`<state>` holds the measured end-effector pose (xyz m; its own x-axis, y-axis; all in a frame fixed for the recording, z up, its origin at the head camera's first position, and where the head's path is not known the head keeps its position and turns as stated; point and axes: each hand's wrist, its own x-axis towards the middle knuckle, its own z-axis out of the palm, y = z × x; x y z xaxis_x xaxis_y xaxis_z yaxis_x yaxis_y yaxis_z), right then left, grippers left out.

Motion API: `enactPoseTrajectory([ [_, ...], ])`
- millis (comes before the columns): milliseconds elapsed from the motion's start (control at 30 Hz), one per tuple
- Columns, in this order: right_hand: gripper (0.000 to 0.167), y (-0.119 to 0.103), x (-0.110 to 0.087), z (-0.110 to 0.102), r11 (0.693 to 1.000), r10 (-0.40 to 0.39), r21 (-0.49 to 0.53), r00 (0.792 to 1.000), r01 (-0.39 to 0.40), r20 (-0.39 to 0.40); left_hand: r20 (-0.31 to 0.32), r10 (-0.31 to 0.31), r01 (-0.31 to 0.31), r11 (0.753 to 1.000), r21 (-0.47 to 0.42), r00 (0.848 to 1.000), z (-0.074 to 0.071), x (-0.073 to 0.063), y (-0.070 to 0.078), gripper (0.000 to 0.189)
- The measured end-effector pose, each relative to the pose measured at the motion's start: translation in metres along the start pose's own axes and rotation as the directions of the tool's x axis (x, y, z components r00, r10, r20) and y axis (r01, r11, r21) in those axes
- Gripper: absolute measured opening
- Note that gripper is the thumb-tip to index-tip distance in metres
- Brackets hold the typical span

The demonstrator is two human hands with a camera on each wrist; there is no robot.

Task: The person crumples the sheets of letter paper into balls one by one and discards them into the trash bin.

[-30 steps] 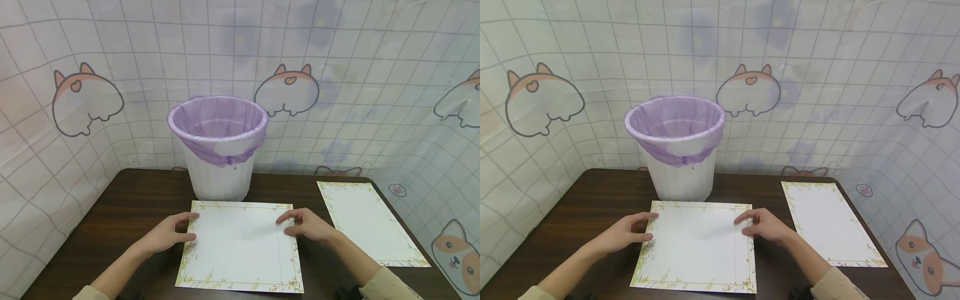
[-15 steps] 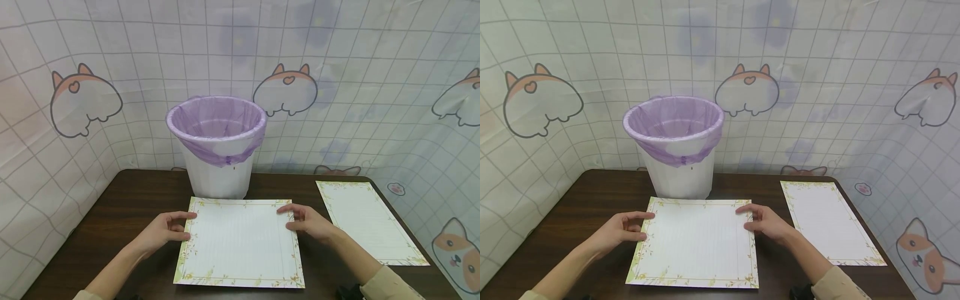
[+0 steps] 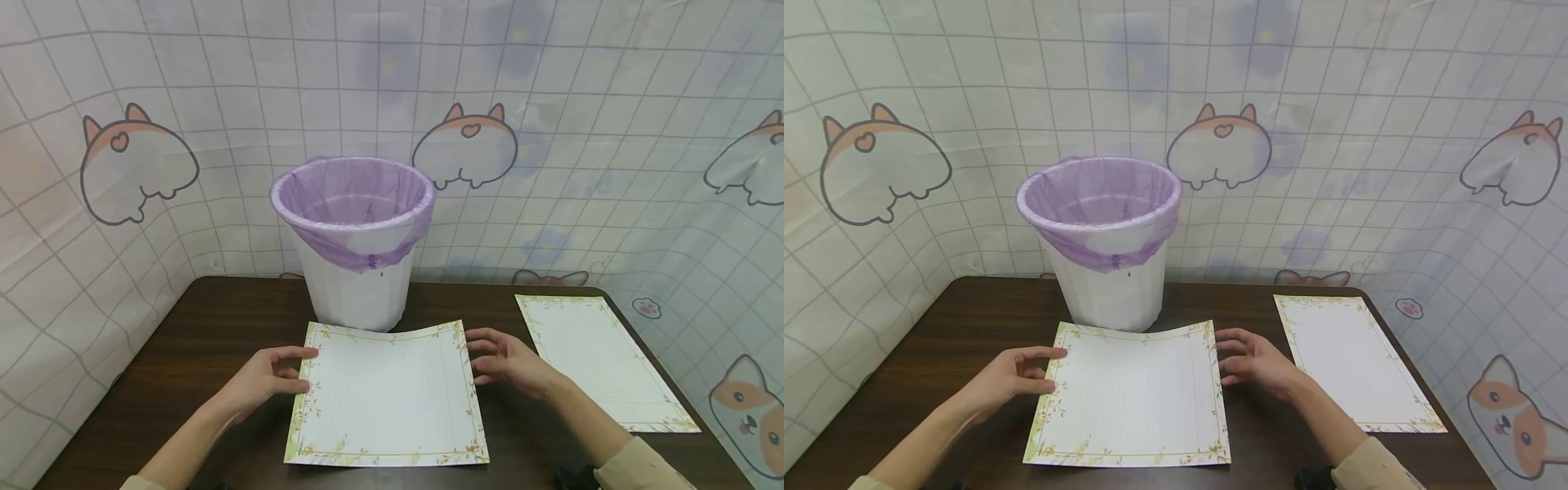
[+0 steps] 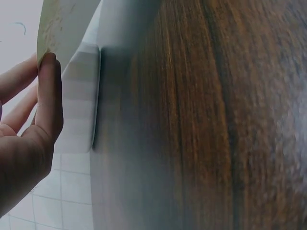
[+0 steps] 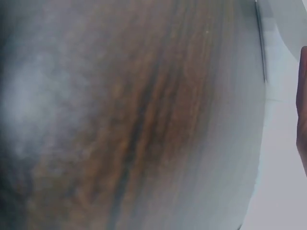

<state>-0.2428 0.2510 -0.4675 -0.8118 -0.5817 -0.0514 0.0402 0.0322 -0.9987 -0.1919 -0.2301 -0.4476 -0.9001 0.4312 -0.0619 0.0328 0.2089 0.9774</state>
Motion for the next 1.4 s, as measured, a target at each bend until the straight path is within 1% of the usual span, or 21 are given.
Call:
enactPoseTrajectory([
  [100,0.05,0.002,0.0,0.0,1.0,-0.029,0.012,0.996,0.028,0.079,-0.004,-0.006,0.006,1.0,-0.009,1.0,0.002,0.0,0.001,0.062],
  [167,0.048,0.003,0.0,0.001,0.998,-0.059,0.029,0.989,0.055,0.135,-0.004,-0.01,0.01,1.0,-0.016,1.0,0.004,0.0,0.001,0.062],
  [300,0.049,0.003,0.001,0.003,0.992,-0.122,0.05,0.968,0.113,0.219,-0.005,-0.02,0.02,0.999,-0.03,1.0,0.007,0.001,0.002,0.063],
  [467,0.054,-0.002,0.003,0.009,0.982,-0.187,0.068,0.939,0.175,0.288,-0.019,-0.024,0.023,0.999,-0.03,1.0,0.012,0.002,0.004,0.063],
  [533,0.055,-0.004,0.005,0.012,0.979,-0.205,0.072,0.931,0.193,0.303,-0.024,-0.023,0.023,1.0,-0.021,0.999,0.015,0.002,0.005,0.063],
  [667,0.056,-0.006,0.008,0.02,0.974,-0.223,0.034,0.927,0.223,0.3,-0.03,-0.019,0.019,1.0,-0.008,0.999,0.021,0.003,0.006,0.062],
  [833,0.055,-0.009,0.01,0.03,0.963,-0.23,-0.069,0.93,0.259,0.288,-0.025,-0.006,0.006,1.0,-0.015,1.0,0.028,0.005,0.007,0.061],
  [1000,0.055,-0.012,0.013,0.044,0.947,-0.219,-0.169,0.932,0.274,0.288,-0.016,0.015,-0.015,0.999,-0.029,1.0,0.032,0.007,0.01,0.061],
  [1100,0.051,-0.013,0.015,0.051,0.925,-0.217,-0.247,0.934,0.289,0.284,-0.015,0.041,-0.042,0.998,-0.047,0.999,0.035,0.008,0.012,0.065],
  [1167,0.048,-0.013,0.016,0.056,0.896,-0.227,-0.314,0.931,0.314,0.285,-0.014,0.063,-0.064,0.996,-0.06,0.998,0.037,0.009,0.012,0.068],
  [1233,0.043,-0.012,0.018,0.059,0.864,-0.24,-0.369,0.923,0.344,0.3,-0.016,0.08,-0.08,0.995,-0.066,0.997,0.039,0.011,0.012,0.074],
  [1300,0.04,-0.011,0.019,0.061,0.835,-0.248,-0.41,0.915,0.368,0.318,-0.019,0.084,-0.085,0.994,-0.068,0.996,0.041,0.012,0.012,0.079],
  [1333,0.039,-0.01,0.019,0.062,0.825,-0.246,-0.425,0.914,0.373,0.323,-0.02,0.085,-0.086,0.994,-0.066,0.996,0.041,0.012,0.012,0.081],
  [1400,0.04,-0.009,0.02,0.064,0.816,-0.231,-0.449,0.917,0.365,0.326,-0.023,0.076,-0.078,0.995,-0.067,0.997,0.043,0.012,0.012,0.082],
])
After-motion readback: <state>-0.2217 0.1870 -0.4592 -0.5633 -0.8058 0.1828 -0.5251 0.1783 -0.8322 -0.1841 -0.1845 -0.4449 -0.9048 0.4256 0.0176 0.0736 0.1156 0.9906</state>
